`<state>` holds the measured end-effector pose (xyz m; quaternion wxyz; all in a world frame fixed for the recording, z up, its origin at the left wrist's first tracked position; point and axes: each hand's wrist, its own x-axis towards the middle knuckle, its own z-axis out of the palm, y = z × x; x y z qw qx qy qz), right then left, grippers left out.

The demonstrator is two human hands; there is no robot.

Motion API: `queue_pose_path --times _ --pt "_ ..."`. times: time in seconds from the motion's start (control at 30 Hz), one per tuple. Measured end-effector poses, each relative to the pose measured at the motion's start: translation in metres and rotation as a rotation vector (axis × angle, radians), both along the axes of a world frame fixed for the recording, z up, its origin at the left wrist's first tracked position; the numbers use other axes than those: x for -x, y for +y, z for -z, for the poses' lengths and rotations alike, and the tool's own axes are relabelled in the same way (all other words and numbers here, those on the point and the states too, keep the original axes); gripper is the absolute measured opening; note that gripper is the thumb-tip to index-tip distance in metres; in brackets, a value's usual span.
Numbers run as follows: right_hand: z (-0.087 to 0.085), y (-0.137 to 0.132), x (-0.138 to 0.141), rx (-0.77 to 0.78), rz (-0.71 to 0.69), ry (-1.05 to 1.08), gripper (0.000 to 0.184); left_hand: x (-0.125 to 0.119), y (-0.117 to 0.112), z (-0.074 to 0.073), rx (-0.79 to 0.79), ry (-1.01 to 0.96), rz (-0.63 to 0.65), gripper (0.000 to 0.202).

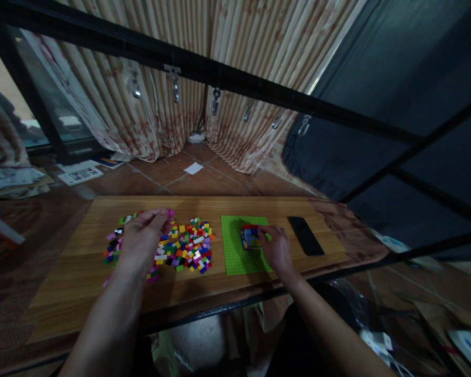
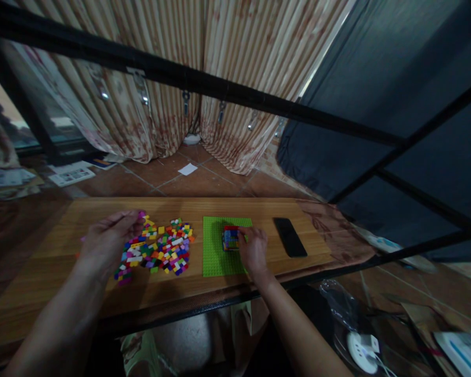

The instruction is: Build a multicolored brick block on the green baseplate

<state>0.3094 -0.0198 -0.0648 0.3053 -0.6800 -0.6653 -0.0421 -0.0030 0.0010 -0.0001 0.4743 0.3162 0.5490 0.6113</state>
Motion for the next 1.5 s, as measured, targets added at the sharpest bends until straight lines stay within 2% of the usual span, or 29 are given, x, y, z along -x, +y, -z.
queue_pose_path --times 0.2,0.53,0.7,0.87,0.97,1.17,1.33,1.4,1.5 --pt "-0.005 0.002 -0.006 0.008 -0.091 -0.062 0.024 0.000 0.000 0.001 0.007 -0.009 0.006 0.028" --pt "-0.018 0.004 -0.007 0.100 -0.135 -0.195 0.020 0.001 -0.001 0.002 0.008 -0.015 0.001 0.027" --pt "-0.017 0.004 -0.008 0.099 -0.152 -0.071 0.021 0.000 -0.002 -0.001 0.014 -0.015 -0.006 0.028" --pt "-0.017 0.000 -0.016 0.010 -0.138 -0.021 0.024 -0.001 -0.002 -0.003 0.015 -0.003 0.001 0.029" --pt "-0.013 -0.003 -0.019 -0.027 -0.132 -0.081 0.026 -0.001 -0.002 -0.002 0.022 0.000 0.004 0.028" --pt "0.005 -0.010 -0.015 0.036 -0.146 -0.235 0.034 -0.001 -0.001 0.001 0.028 0.019 0.018 0.029" --pt "0.004 -0.011 -0.014 0.106 -0.171 -0.335 0.037 -0.007 -0.002 0.003 -0.003 0.032 0.052 0.027" --pt "0.002 -0.010 -0.014 0.117 -0.191 -0.302 0.037 -0.011 -0.004 0.004 0.000 0.046 0.082 0.028" --pt "0.002 -0.011 -0.017 0.096 -0.215 -0.140 0.036 -0.020 -0.009 0.006 0.014 0.060 0.160 0.032"
